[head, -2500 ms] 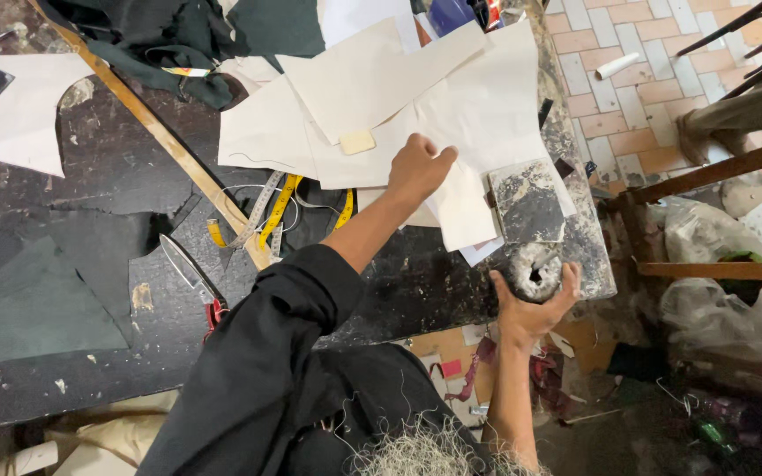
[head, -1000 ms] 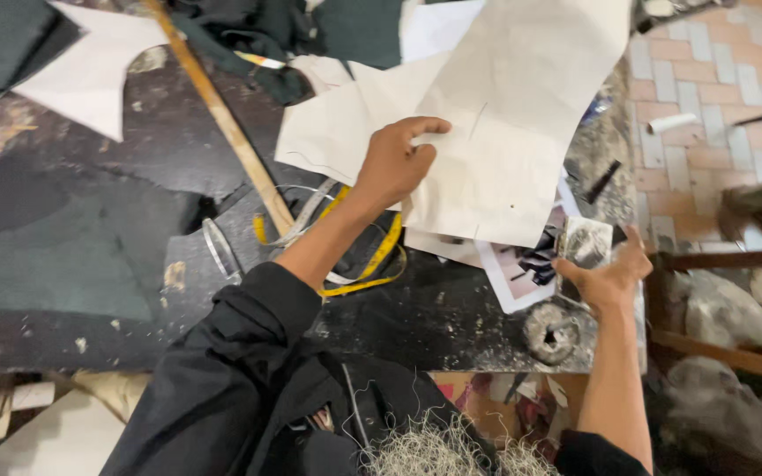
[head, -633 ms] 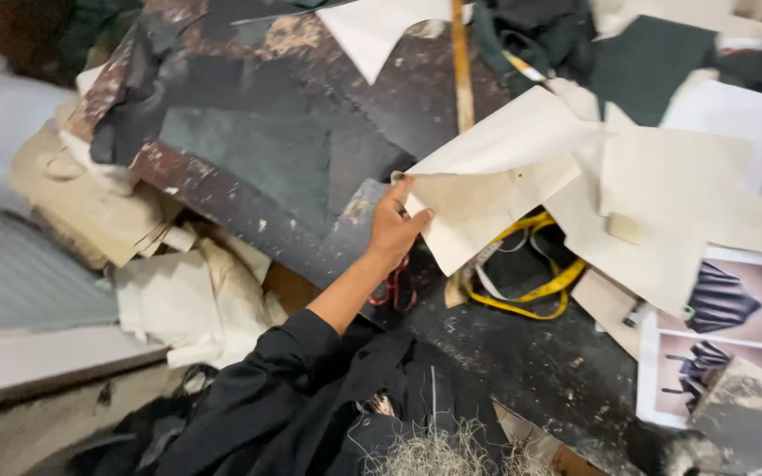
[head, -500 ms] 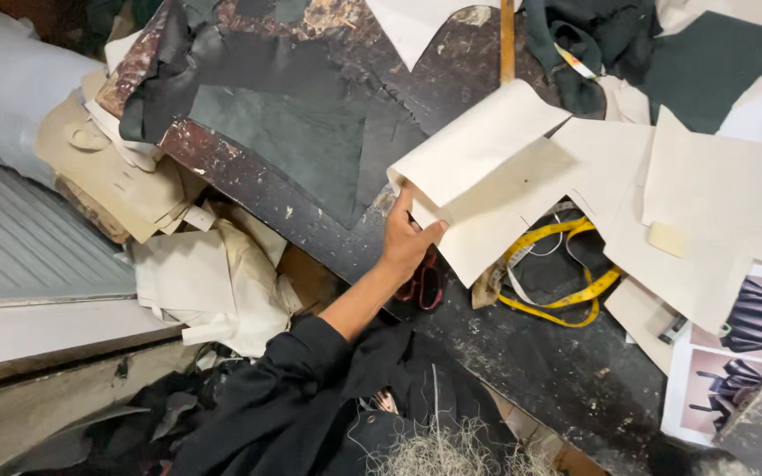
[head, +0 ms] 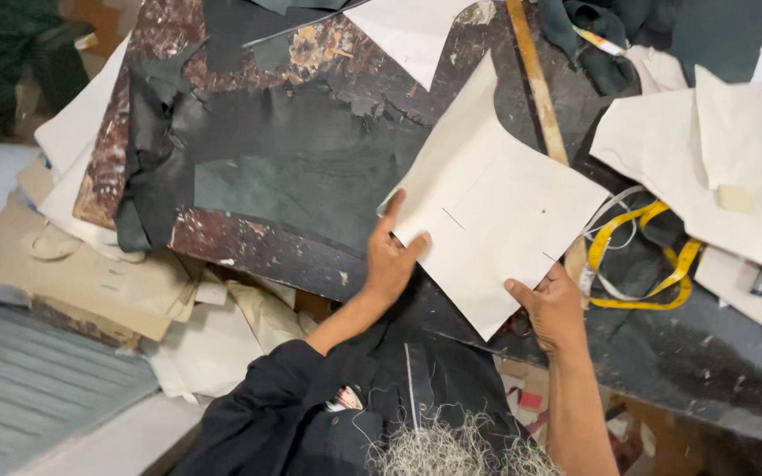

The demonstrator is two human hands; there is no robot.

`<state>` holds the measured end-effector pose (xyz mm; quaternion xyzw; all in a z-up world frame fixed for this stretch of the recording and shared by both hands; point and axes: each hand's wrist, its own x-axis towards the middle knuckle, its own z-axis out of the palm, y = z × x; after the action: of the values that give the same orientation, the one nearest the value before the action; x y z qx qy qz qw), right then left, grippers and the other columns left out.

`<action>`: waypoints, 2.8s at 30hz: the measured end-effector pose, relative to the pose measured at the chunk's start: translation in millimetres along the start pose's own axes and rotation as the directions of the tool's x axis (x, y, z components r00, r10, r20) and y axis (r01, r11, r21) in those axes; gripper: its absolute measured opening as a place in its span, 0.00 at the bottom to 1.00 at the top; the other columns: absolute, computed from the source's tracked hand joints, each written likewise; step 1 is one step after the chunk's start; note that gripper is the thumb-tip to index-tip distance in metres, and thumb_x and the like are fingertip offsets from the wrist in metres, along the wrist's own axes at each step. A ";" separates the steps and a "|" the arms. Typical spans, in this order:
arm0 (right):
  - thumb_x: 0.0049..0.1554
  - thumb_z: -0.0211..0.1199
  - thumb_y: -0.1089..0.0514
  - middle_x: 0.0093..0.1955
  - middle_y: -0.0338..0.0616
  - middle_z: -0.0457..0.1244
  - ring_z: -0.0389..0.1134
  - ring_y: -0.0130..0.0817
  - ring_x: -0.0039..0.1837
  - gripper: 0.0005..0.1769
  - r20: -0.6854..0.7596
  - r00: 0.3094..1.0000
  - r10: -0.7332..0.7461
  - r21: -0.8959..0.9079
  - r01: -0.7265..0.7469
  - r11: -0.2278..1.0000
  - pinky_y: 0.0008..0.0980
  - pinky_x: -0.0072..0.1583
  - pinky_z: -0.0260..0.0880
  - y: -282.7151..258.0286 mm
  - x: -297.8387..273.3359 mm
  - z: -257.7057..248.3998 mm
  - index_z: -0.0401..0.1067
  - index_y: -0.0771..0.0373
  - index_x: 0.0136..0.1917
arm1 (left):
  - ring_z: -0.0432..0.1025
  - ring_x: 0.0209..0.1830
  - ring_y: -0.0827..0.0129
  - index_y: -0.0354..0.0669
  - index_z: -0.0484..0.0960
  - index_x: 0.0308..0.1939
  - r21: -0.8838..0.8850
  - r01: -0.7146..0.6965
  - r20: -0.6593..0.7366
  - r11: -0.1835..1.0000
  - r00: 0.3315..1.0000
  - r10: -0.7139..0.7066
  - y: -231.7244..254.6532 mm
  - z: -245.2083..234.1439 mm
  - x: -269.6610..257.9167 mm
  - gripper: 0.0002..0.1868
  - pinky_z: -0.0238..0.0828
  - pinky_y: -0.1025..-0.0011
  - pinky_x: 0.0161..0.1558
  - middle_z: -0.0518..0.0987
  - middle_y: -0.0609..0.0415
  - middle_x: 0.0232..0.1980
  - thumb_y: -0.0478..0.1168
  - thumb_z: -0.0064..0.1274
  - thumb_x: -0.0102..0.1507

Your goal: The person places a paper pattern on a dark fabric, traces the outline with chalk, and then uses shears to cut the fabric along the marked lines. The person removes the pattern and continues cutting additional fabric pieces.

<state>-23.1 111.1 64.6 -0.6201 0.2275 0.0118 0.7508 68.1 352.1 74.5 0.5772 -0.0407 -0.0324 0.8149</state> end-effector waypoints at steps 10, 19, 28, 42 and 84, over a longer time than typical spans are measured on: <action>0.51 0.71 0.69 0.48 0.50 0.71 0.69 0.29 0.45 0.26 -0.182 0.983 0.002 -0.277 -0.054 0.959 0.26 0.45 0.68 5.6 3.2 102.4 0.70 0.74 0.63 | 0.79 0.54 0.63 0.37 0.85 0.48 0.712 -0.078 0.024 0.698 0.996 0.086 81.1 -190.7 71.9 0.13 0.70 0.69 0.60 0.86 0.49 0.49 0.36 0.63 0.60; 0.49 0.78 0.60 0.39 0.44 0.70 0.69 0.22 0.37 0.25 -0.337 0.928 -0.157 -0.524 -0.046 0.850 0.22 0.39 0.66 4.9 5.9 153.8 0.73 0.72 0.56 | 0.79 0.49 0.62 0.41 0.86 0.49 0.802 -0.179 0.142 0.570 0.984 0.109 101.7 -248.4 60.9 0.14 0.74 0.67 0.51 0.84 0.50 0.50 0.34 0.64 0.59; 0.57 0.74 0.61 0.39 0.41 0.68 0.64 0.21 0.37 0.19 -0.350 0.923 -0.159 -0.373 0.018 0.928 0.21 0.39 0.62 32.4 12.8 139.7 0.74 0.71 0.57 | 0.71 0.40 0.77 0.35 0.78 0.50 0.413 -0.365 0.253 0.834 0.926 0.280 266.7 -216.3 88.3 0.08 0.69 0.78 0.43 0.75 0.56 0.49 0.29 0.58 0.68; 0.60 0.74 0.70 0.45 0.41 0.68 0.64 0.19 0.45 0.12 -0.318 0.901 -0.296 -0.295 0.202 0.934 0.16 0.49 0.64 53.8 16.4 107.5 0.76 0.74 0.55 | 0.70 0.24 0.75 0.40 0.78 0.40 0.012 -0.778 0.644 0.628 0.487 0.590 393.6 -146.8 41.9 0.07 0.67 0.75 0.28 0.77 0.57 0.32 0.40 0.56 0.67; 0.57 0.78 0.62 0.72 0.55 0.59 0.59 0.54 0.75 0.36 -0.405 0.307 -0.861 -0.914 -0.115 0.389 0.50 0.77 0.58 -19.6 -38.9 -101.6 0.64 0.66 0.72 | 0.57 0.26 0.71 0.31 0.73 0.46 0.529 -0.551 0.273 0.646 0.831 0.484 143.3 69.0 145.6 0.08 0.51 0.67 0.30 0.67 0.50 0.28 0.31 0.42 0.79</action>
<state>-85.3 21.7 83.7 -0.8327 0.3535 -0.4178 0.0844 206.5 320.4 236.8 0.7611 -0.2554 0.1852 0.5668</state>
